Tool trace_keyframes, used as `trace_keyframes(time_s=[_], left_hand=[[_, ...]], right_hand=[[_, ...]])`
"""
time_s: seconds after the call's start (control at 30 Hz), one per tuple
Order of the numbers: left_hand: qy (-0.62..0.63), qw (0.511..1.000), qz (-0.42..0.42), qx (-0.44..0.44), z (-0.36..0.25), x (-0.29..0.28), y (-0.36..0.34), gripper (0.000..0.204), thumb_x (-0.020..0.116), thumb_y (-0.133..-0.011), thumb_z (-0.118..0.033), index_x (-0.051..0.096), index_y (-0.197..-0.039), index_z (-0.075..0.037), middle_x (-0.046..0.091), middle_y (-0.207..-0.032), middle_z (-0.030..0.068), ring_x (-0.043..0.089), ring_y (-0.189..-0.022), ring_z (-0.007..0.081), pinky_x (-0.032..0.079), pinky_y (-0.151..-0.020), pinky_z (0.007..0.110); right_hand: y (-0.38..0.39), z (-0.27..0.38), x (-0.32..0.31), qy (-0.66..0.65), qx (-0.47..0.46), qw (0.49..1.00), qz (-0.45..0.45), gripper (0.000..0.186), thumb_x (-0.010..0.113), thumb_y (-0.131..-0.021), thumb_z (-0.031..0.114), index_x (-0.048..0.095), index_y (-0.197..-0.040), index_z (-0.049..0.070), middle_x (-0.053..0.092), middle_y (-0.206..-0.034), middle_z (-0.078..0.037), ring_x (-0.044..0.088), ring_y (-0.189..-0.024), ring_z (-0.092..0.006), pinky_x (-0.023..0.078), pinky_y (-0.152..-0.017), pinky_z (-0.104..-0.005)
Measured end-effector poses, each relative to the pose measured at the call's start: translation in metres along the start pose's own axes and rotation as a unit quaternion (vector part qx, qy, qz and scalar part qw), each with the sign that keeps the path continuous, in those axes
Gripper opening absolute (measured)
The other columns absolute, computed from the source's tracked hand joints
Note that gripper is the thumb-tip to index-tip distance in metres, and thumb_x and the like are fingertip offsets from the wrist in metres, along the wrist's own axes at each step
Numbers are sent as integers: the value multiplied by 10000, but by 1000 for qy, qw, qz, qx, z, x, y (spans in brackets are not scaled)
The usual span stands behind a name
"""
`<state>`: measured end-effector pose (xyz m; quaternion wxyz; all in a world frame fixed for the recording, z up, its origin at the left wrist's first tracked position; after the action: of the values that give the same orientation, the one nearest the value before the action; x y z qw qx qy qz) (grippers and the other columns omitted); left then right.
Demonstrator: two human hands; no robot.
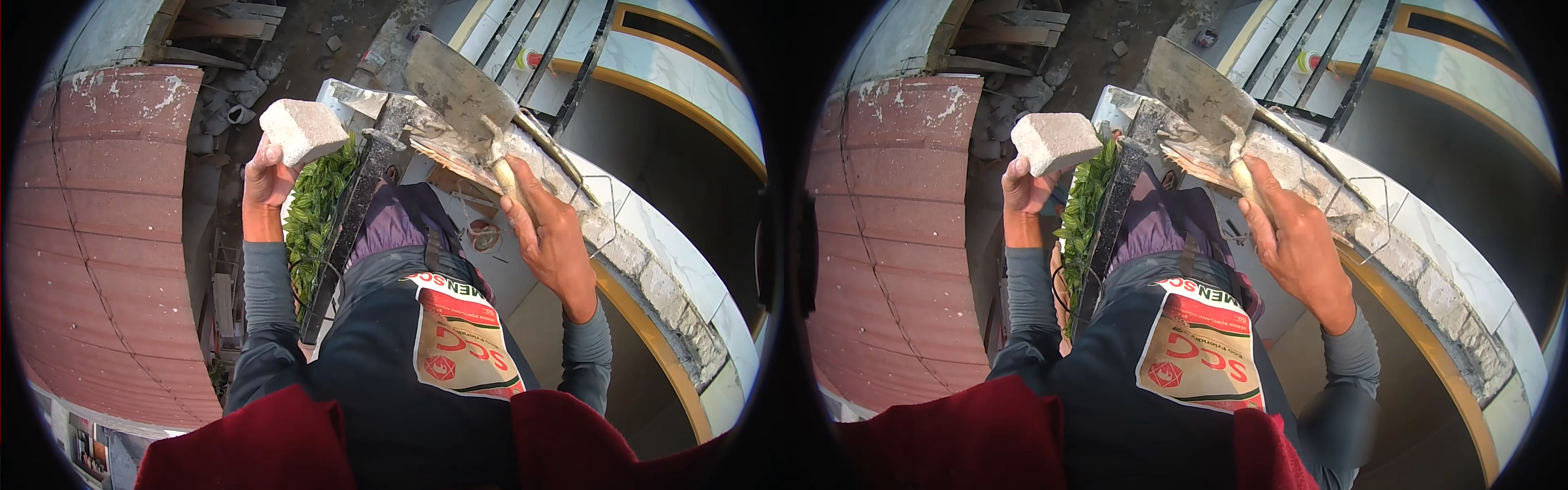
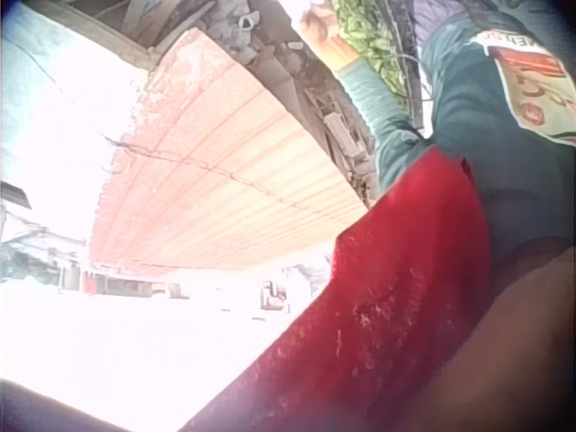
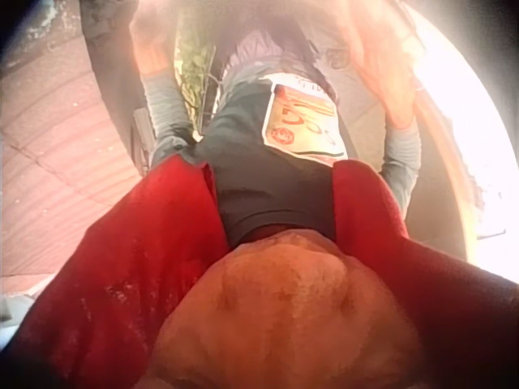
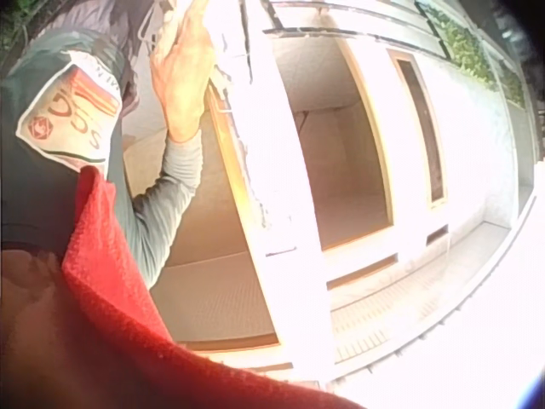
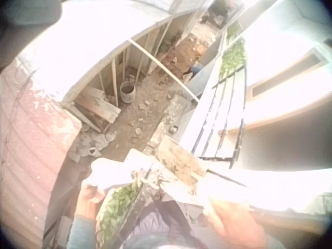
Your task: The person applies mortar to a brick and then scrapes off the excess mortar using a trowel. The person handles the brick and the trowel, repeatedly turning the brick to apply mortar to multiple sides.
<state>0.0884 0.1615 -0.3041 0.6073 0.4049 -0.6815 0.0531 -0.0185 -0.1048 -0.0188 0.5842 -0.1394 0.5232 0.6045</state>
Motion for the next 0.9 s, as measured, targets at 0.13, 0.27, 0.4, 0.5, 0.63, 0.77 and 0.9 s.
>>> trace_keyframes(time_s=[0.13,0.27,0.4,0.5,0.63,0.77,0.9], left_hand=[[1,1000,7,4,-2,3,1,910,784,-748,-228,348,-1510,13,504,-1456,182,517,-1349,335,415,-1143,490],[-3,1000,-5,1,-1,-1,3,910,787,-747,-230,351,-1507,14,510,-1450,184,517,-1349,337,406,-1149,491],[3,1000,2,-1,-1,1,2,910,789,-748,-230,351,-1506,18,506,-1456,186,515,-1351,337,401,-1155,483],[-9,1000,1,-7,-3,5,0,916,789,-747,-227,346,-1509,21,503,-1461,187,516,-1351,335,397,-1159,480],[-11,1000,18,-4,-2,20,-4,923,793,-749,-231,340,-1512,22,497,-1466,190,517,-1351,333,398,-1159,483],[-21,999,38,-12,-2,39,-23,938,796,-750,-235,323,-1518,23,480,-1478,196,512,-1357,334,402,-1158,476],[-63,993,97,-21,0,97,-45,933,789,-763,-236,314,-1522,25,481,-1470,192,502,-1363,327,403,-1156,454]], right_hand=[[0,-3,3,-12,24,999,30,506,644,-982,128,509,-1468,84,657,-798,-246,647,-688,-404,514,-689,-434],[3,-1,1,21,-29,999,-23,518,651,-977,127,506,-1473,91,659,-813,-244,643,-679,-402,516,-682,-431],[6,4,-2,4,-51,998,-39,535,662,-964,117,504,-1474,87,653,-811,-238,625,-651,-393,508,-661,-446],[7,-2,6,87,-25,996,19,555,674,-952,106,497,-1477,82,643,-794,-233,615,-642,-383,500,-652,-460],[7,-1,3,36,-42,998,-1,561,673,-953,110,490,-1482,82,648,-800,-235,628,-656,-380,508,-655,-450],[10,-7,4,26,-36,999,-14,552,671,-955,111,496,-1477,78,671,-858,-238,647,-677,-375,521,-666,-439],[12,-7,-11,-80,-28,994,-75,515,664,-970,141,518,-1456,48,702,-1117,-268,727,-860,-339,556,-788,-402]])
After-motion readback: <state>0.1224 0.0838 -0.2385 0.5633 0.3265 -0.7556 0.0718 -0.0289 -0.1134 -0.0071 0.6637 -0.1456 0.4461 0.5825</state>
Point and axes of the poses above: each hand's wrist, its own y-axis away from the middle knuckle, its own x-axis out of the palm, z = x × y, the point moved 8 cm from there along -y, towards the middle knuckle
